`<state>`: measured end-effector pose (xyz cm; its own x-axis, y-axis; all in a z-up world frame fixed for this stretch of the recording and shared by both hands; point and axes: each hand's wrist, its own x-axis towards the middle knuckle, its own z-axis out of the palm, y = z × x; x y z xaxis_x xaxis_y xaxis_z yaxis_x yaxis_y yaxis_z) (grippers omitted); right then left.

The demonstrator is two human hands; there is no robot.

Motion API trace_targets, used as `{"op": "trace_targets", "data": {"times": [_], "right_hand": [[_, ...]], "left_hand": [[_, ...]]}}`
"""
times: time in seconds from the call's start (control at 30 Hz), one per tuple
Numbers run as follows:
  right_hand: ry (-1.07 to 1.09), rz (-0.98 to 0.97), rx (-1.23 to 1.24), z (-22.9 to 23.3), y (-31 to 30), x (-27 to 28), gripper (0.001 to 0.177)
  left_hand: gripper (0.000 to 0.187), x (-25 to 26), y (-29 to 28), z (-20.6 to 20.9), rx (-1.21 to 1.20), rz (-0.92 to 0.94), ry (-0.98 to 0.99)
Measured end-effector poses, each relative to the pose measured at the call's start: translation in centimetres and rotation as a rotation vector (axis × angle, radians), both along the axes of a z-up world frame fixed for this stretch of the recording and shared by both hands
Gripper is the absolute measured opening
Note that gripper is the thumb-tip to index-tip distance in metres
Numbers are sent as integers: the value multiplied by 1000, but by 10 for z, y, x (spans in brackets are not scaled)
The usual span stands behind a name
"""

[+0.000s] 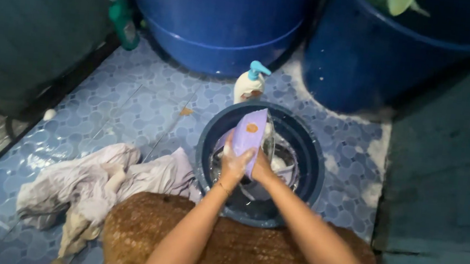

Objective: Washing a purple plastic bowl in a blue basin of soapy water.

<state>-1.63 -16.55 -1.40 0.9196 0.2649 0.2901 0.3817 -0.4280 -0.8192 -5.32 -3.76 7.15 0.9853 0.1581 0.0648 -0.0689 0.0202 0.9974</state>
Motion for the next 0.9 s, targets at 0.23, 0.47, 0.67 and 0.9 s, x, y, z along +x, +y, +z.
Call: {"op": "trace_targets", "data": {"times": [0.23,0.47,0.67,0.9], "right_hand": [[335,-8,171,-18,-88,-23,34],[-5,-457,-306,166,54,-47,55],[113,-255,-195,50,24,4,53],[132,-221,-896,91,-7,-40,48]], "left_hand": [[81,-34,14,32,-473,-211,398],[76,-20,-3,31,-1233,-233,385],[61,33,-8,-151,145,-194,-302],[26,10,18,-133,-231,-54,344]]}}
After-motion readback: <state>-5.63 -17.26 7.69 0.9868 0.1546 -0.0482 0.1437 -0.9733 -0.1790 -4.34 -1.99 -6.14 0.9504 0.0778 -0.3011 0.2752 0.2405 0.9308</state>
